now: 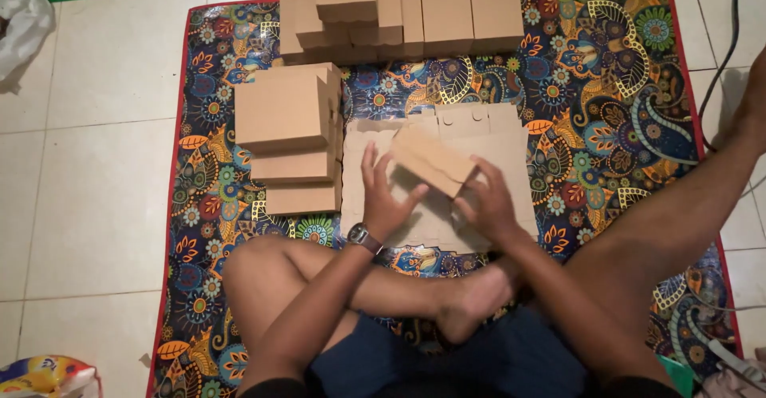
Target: The person sits on a mat and assembles small cardboard boxes from flat sheets. They fold the flaps, tuck the tabs into slots, and form the box shape by hand, then place the finished boxes in a stack.
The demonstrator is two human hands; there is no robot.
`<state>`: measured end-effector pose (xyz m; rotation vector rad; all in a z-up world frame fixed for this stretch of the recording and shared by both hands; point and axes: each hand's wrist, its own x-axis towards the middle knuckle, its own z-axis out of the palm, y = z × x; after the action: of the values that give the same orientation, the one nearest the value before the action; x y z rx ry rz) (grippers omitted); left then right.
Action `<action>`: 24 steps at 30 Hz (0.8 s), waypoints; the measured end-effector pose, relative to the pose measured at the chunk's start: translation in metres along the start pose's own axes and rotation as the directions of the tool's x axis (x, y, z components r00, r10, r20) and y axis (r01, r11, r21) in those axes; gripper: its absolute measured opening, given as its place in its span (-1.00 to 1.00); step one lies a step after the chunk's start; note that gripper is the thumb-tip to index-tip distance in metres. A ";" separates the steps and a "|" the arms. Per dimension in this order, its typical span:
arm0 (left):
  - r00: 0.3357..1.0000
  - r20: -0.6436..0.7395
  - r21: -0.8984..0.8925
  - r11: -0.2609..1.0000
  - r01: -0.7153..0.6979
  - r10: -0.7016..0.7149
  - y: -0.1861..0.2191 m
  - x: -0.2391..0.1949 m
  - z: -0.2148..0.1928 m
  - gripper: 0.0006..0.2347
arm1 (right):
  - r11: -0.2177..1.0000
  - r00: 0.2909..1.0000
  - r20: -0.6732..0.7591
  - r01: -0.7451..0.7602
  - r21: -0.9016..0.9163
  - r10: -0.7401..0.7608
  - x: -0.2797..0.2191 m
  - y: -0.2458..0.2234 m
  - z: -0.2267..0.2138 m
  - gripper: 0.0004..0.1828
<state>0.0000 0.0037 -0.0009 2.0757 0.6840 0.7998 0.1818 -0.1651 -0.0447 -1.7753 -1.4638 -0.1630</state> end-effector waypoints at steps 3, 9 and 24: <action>0.998 -0.053 0.093 0.995 -0.041 0.046 -0.013 0.001 0.003 -0.43 | 0.992 0.995 -0.074 0.065 -0.108 -0.073 0.027 0.018 -0.013 -0.58; 0.973 0.222 0.309 0.941 -0.136 0.068 -0.032 0.008 0.008 -0.53 | 0.969 0.985 -0.126 0.090 -0.231 -0.121 0.143 0.077 -0.002 -0.36; 0.903 0.430 0.317 0.935 -0.156 0.005 -0.026 0.039 0.010 -0.61 | 0.572 0.936 0.117 0.299 -0.764 -0.332 0.294 0.128 0.090 -0.32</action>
<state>0.0279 0.0397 -0.0154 2.5034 0.5201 0.2552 0.3527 0.1176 -0.0032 -2.0971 -1.8292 -1.1840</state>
